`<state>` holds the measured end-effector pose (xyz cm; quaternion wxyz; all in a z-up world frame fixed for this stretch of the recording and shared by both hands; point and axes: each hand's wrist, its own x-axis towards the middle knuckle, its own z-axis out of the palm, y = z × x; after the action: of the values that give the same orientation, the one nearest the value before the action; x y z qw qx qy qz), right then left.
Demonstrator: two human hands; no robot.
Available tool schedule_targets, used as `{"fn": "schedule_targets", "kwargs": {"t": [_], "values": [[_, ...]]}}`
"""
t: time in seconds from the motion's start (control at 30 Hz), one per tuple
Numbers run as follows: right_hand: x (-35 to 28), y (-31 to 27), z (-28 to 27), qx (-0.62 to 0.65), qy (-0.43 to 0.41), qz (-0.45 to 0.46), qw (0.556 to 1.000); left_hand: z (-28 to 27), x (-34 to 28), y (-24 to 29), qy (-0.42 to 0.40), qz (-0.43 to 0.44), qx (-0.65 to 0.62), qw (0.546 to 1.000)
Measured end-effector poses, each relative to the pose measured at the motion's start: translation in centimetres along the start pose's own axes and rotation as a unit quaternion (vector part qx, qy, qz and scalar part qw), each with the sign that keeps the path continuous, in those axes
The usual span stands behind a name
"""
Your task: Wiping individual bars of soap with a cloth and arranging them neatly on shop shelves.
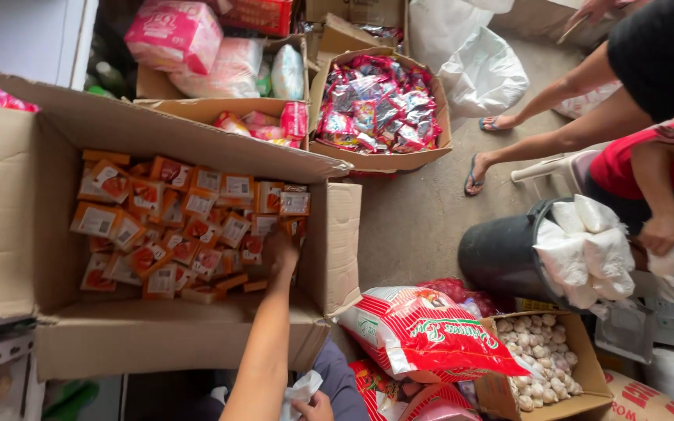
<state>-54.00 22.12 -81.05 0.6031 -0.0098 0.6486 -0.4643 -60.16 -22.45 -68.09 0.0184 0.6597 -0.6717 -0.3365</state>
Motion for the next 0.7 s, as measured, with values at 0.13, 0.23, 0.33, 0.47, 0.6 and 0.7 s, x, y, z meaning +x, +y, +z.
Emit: {"fn": "schedule_targets", "kwargs": {"t": [0.13,0.23,0.33,0.47,0.6,0.7], "values": [[2.1,2.5,-1.7,-0.076,-0.004,-0.113,0.991,7.2,1.3,-2.7,0.146,0.158,-0.115,0.97],[1.0,-1.2,-1.0,-0.112,0.064,-0.155,0.979,0.2,-4.9,-0.7,-0.021,0.044,-0.375,0.926],[-0.2,-6.5,-1.2,-0.21,0.192,-0.137,0.949,-4.1,-11.4,-2.7,-0.157,-0.02,-0.632,0.759],[-7.2,-20.0,3.6,-0.216,0.256,-0.198,0.921,-11.5,-21.1,-3.7,-0.195,-0.043,-0.735,0.648],[-15.7,-29.5,9.4,-0.24,0.274,-0.427,0.828,-12.1,-27.8,-4.4,-0.175,0.004,-0.767,0.617],[-22.7,-33.7,14.0,-0.255,0.141,-0.539,0.791,-13.7,-31.7,-2.6,-0.162,0.007,-0.795,0.584]]}}
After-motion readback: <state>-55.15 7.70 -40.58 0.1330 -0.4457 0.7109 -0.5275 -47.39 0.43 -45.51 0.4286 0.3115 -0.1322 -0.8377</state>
